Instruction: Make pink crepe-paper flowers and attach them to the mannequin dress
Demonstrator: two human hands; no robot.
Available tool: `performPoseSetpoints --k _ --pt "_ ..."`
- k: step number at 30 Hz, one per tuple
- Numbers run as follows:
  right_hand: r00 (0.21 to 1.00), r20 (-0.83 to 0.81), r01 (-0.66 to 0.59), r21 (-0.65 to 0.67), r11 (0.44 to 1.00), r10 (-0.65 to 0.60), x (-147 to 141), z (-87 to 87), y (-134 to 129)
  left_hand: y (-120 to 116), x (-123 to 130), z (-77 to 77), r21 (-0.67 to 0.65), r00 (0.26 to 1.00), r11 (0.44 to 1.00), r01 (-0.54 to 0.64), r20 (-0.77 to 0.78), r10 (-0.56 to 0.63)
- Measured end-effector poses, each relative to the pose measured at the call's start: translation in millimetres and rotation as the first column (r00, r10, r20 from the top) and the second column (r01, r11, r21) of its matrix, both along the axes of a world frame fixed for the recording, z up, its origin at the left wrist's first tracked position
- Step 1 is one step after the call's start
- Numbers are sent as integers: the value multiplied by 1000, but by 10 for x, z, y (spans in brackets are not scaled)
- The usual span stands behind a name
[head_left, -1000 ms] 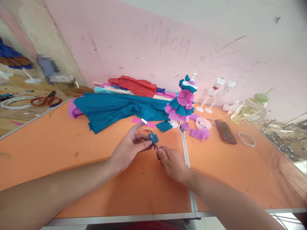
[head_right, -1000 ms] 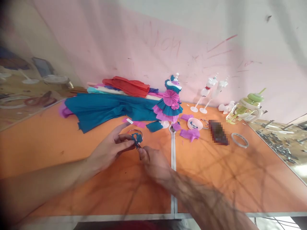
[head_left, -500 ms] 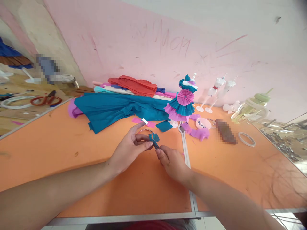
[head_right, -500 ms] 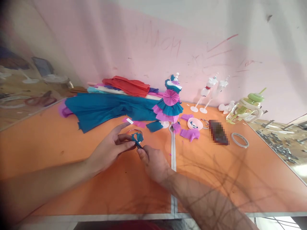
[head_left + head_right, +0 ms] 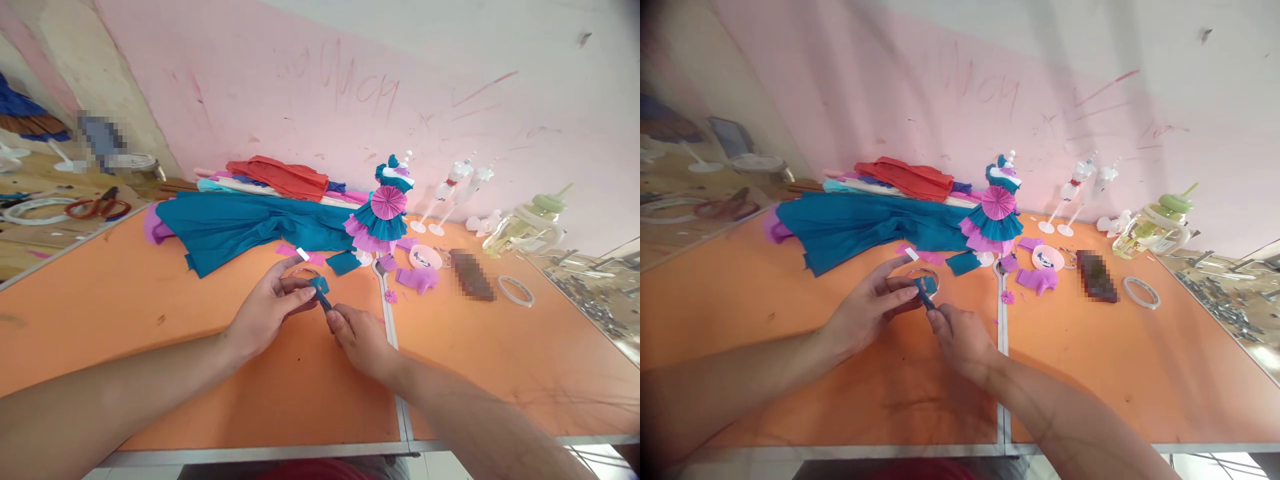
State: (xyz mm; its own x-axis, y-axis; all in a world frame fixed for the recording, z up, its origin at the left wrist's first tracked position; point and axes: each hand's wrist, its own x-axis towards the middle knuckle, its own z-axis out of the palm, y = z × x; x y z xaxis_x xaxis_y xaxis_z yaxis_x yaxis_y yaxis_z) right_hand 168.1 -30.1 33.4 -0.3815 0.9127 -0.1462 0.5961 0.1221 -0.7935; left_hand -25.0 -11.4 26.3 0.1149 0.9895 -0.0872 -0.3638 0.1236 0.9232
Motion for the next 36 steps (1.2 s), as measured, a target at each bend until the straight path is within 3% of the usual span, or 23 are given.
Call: performPoseSetpoints --k 15,29,36 --pt "998 -55 22 -23 999 -23 5 -19 -5 16 0 -77 6 998 999 -39 -48 39" --pt "997 -68 27 -39 999 -29 1 5 -8 10 1 -57 20 994 999 -50 -96 52" --pt "996 -86 12 -91 996 -20 27 -10 -22 7 2 -39 -19 997 998 -65 -32 65"
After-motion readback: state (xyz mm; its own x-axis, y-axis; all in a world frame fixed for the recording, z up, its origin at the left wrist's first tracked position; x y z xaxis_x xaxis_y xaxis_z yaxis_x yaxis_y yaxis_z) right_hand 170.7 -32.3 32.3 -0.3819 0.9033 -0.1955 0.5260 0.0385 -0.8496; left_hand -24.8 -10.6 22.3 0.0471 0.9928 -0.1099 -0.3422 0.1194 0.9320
